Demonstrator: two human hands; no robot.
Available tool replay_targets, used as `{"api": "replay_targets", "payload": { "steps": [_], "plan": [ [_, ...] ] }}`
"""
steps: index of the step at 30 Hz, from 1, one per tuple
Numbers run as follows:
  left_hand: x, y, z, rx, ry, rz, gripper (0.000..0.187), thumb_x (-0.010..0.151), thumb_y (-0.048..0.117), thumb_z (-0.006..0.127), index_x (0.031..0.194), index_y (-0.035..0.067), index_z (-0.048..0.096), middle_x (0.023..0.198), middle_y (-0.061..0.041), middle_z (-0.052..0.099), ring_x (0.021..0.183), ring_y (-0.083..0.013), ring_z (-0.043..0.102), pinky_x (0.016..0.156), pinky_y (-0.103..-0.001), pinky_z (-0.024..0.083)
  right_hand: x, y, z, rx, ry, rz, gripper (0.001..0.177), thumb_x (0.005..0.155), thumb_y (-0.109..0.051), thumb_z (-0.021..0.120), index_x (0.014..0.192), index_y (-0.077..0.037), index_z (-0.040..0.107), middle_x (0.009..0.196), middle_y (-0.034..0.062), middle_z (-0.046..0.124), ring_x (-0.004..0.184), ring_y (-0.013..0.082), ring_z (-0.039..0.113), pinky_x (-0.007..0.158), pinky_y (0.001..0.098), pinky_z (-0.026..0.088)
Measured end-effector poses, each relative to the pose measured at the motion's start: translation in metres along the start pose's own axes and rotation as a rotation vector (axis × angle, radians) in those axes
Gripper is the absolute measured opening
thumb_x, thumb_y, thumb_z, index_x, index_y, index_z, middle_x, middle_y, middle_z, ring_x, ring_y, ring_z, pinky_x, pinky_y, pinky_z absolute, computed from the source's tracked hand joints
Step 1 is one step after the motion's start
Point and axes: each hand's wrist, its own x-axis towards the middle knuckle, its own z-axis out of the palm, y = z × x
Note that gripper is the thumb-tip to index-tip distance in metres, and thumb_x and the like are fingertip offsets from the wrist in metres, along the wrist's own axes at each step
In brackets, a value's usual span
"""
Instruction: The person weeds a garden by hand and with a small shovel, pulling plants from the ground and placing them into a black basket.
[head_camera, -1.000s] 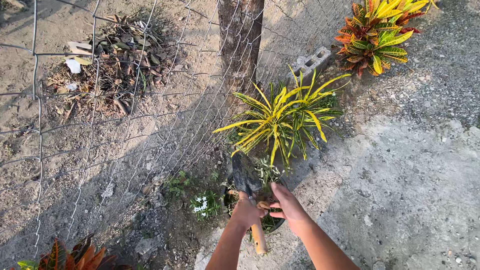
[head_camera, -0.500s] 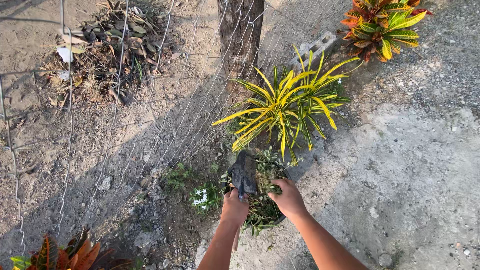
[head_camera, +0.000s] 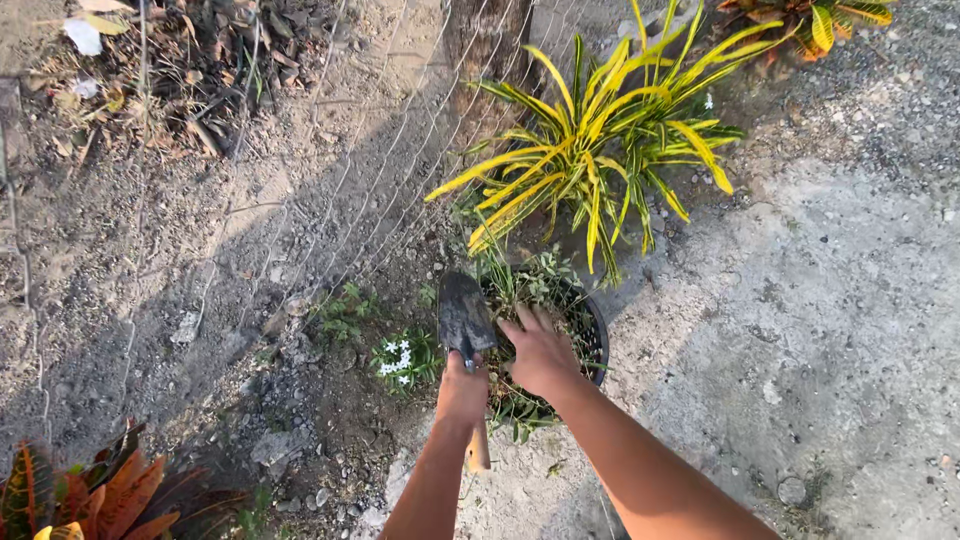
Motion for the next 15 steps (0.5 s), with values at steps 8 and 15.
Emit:
{"api": "replay_targets", "payload": {
  "steps": [8,15],
  "plan": [
    [0.024,-0.018,0.022,-0.204,-0.119,-0.177,0.040,0.090,0.025,0.057,0.125,0.011,0.048,0.106,-0.023,0.070,0.094,-0.0388,0.072,0.079,-0.051,0.056,0.021,0.003,0.022,-0.233,-0.147,-0.061,0.081,0.087,-0.051,0.077,0.155,-0.032,0.038,0.173,-0.0024,0.000,0.160,0.0320,0.000,0.119,0.0751,0.012],
    [0.031,-0.026,0.050,-0.177,-0.194,-0.131,0.041,0.090,0.027,0.058,0.126,0.010,0.049,0.104,-0.020,0.069,0.090,-0.0291,0.067,0.079,-0.045,0.051,0.041,0.031,0.077,-0.183,-0.312,0.063,0.080,0.089,-0.051,0.072,0.157,-0.046,0.030,0.174,-0.0070,-0.002,0.159,0.0389,-0.001,0.119,0.0771,0.014]
  ]
}}
